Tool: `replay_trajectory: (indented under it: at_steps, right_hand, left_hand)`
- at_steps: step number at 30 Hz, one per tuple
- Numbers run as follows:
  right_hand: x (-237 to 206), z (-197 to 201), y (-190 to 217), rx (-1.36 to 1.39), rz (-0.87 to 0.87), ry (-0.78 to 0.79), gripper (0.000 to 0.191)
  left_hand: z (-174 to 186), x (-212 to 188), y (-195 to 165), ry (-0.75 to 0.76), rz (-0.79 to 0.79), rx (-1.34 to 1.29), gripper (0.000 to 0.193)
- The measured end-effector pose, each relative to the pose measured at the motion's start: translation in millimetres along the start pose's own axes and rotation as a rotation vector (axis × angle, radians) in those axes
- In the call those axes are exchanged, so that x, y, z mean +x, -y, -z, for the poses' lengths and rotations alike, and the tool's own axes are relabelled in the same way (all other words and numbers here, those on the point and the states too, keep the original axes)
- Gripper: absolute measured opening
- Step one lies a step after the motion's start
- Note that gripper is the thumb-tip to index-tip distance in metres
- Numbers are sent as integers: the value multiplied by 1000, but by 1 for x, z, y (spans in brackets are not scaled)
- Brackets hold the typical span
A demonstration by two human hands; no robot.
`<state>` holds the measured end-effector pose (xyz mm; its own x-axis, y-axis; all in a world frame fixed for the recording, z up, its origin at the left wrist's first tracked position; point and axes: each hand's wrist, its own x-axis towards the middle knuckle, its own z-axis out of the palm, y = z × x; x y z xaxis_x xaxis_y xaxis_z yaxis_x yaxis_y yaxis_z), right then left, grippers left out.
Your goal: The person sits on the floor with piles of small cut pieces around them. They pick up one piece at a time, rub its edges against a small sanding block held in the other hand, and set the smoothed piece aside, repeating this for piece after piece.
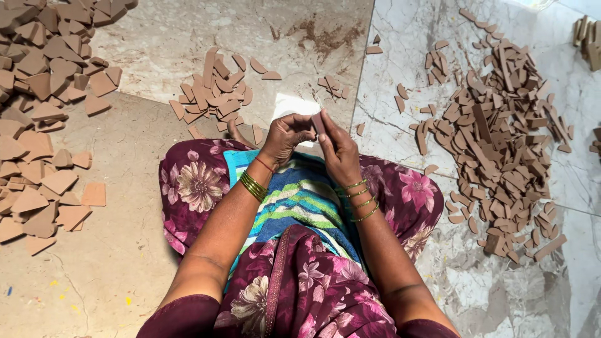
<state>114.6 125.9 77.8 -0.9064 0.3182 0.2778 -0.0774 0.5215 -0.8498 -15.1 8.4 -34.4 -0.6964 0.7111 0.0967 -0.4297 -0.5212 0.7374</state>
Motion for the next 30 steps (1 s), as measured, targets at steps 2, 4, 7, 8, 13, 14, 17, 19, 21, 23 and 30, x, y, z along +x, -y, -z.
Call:
replay_trajectory:
  at_steps: [2, 4, 7, 8, 13, 14, 17, 19, 21, 23, 30]
  right_hand:
    - [-3, 1, 0, 16, 17, 35, 47]
    - [-6, 1, -1, -12, 55, 59, 48]
    - [-3, 1, -8, -361, -195, 19, 51]
    - [0, 0, -11, -181, -154, -14, 50]
    - [-1, -7, -25, 279, -159, -70, 54]
    - [-4, -9, -26, 255, -106, -57, 53]
    - [-12, -15, -25, 205, -9, -33, 54]
    - [-14, -16, -23, 198, -28, -25, 55]
    - [-16, -20, -21, 64, 53, -18, 55]
    - [-16, -23, -22, -17, 79, -25, 56]
    - [-6, -31, -39, 38, -25, -36, 57]
  left_hand:
    - [0, 1, 0, -45, -19, -22, 38]
    - [1, 1, -1, -41, 19, -35, 38]
    - [-3, 1, -4, 39, 34, -71, 38]
    - [-5, 0, -6, 79, 36, -86, 38]
    - [-16, -4, -14, 15, 100, -235, 41]
    - [-17, -6, -15, 26, 87, -256, 39]
    - [-17, -6, -14, -20, 131, -317, 31]
    - [-15, -7, -11, -66, 140, -313, 26]
    - [-12, -6, -9, -94, 132, -309, 23]
    - [-12, -7, -6, -107, 121, -307, 21]
    - [-18, -11, -2, -111, 98, -118, 21]
